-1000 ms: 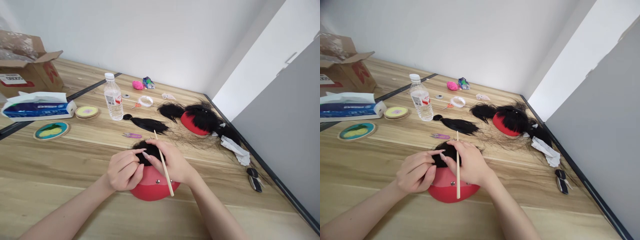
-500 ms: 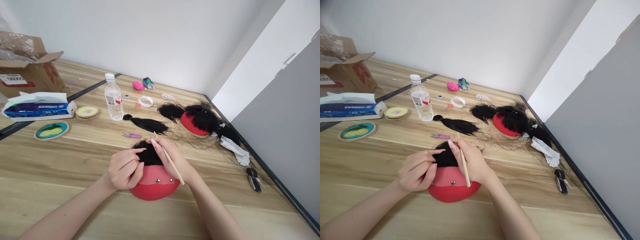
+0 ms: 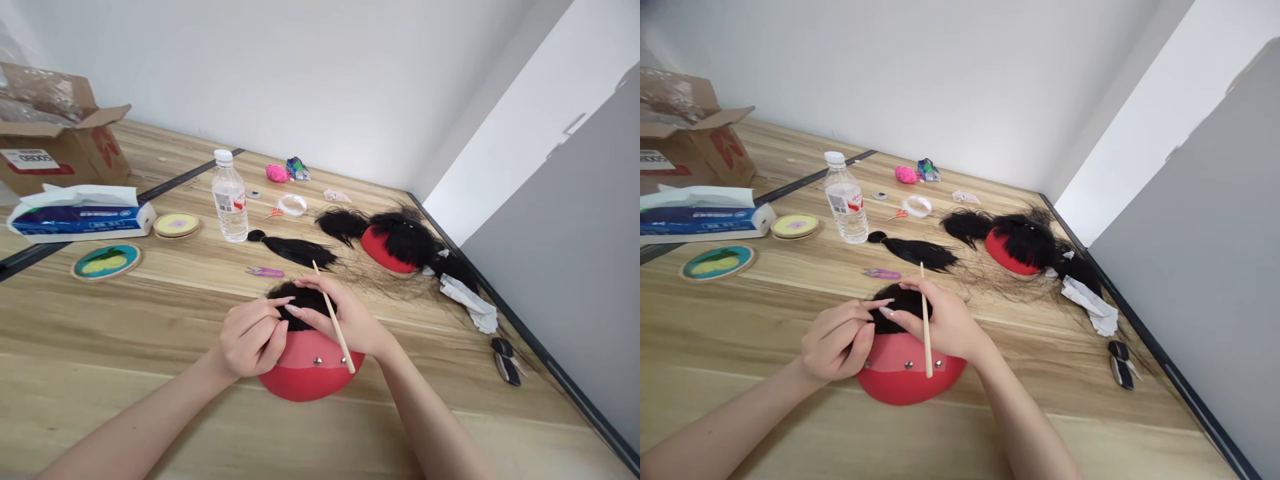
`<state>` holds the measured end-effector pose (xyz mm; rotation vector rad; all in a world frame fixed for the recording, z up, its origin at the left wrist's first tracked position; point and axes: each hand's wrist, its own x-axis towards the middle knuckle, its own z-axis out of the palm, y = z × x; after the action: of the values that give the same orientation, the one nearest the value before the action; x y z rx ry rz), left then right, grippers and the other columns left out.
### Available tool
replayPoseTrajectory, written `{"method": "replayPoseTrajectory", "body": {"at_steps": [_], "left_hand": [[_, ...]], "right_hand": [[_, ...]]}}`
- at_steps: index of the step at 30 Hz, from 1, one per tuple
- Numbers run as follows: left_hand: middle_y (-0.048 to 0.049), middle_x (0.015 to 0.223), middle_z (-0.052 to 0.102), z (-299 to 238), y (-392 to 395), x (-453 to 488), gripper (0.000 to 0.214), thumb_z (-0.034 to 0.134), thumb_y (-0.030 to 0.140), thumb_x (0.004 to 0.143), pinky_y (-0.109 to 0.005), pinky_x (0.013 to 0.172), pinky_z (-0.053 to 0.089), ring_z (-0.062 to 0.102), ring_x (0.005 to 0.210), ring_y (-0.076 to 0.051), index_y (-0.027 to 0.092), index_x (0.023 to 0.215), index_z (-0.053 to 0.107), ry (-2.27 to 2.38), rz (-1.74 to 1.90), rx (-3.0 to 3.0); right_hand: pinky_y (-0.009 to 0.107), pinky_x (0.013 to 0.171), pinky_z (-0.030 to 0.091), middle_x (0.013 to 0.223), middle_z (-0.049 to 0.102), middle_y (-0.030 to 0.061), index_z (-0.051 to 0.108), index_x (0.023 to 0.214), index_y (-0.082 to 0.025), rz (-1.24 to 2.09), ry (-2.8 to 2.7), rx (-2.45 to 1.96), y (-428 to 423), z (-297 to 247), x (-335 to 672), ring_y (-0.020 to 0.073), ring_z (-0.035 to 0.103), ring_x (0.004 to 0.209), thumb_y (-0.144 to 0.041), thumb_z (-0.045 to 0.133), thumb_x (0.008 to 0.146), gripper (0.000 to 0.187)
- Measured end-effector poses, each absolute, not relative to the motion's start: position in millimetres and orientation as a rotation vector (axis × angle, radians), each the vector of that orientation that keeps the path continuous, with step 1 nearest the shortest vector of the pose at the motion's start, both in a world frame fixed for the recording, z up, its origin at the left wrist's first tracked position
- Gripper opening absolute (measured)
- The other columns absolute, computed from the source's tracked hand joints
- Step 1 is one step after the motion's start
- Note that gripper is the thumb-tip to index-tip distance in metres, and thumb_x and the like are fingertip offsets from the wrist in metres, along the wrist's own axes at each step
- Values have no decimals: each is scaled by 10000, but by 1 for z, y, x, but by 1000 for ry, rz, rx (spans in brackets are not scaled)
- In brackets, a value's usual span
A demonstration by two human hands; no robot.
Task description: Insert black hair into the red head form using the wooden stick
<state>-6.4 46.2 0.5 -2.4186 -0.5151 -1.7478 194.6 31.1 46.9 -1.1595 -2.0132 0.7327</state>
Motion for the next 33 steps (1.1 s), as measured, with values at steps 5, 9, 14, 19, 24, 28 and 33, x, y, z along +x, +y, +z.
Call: {"method": "replayPoseTrajectory", "body": {"at_steps": [5,9,14,19,24,28,33], "left_hand": [[-35,661,590,1,46,-6,206,553,-12,818,-257,684,599,729,824,-221,144,690,515,-528,-1769,-2410],[-26,654,577,1,45,-6,214,547,-17,822,-257,692,595,724,836,-213,149,692,508,-551,-1759,-2429],[-21,633,554,2,45,-5,229,547,-31,811,-261,695,602,726,832,-221,147,675,498,-537,-1778,-2439],[-26,632,560,4,45,-4,231,551,-24,810,-266,683,612,727,814,-224,146,661,499,-513,-1775,-2435],[-24,623,563,6,45,-4,231,545,-21,810,-266,691,621,727,817,-221,150,661,500,-508,-1749,-2437],[-26,620,567,8,44,-4,225,533,-15,816,-277,701,628,723,776,-210,153,670,500,-490,-1743,-2424],[-21,627,567,10,43,-4,231,531,5,822,-277,685,633,712,746,-195,165,659,493,-496,-1727,-2422]], "right_hand": [[354,1014,479,1224,699,64,628,1215,-227,842,-1891,-1255,36,46,194,211,650,1137,-380,599,939,316],[319,961,486,1151,722,70,654,1117,-197,947,-1784,-1327,41,48,197,201,663,1084,-363,569,944,254],[284,774,508,977,756,59,697,992,-179,821,-1824,-1522,49,44,211,197,694,898,-372,508,961,273],[330,712,482,806,726,78,695,905,-171,573,-1750,-1675,56,37,231,232,668,751,-385,529,944,274],[317,798,500,925,743,61,713,1001,-207,473,-1785,-1488,39,59,225,220,682,858,-425,523,971,291],[276,972,492,1170,730,35,701,1129,-232,757,-2011,-1185,25,71,211,189,670,1099,-325,620,941,225],[305,1014,494,1218,725,71,706,1138,-185,754,-2084,-1172,26,66,205,195,667,1147,-221,529,986,236]]}}
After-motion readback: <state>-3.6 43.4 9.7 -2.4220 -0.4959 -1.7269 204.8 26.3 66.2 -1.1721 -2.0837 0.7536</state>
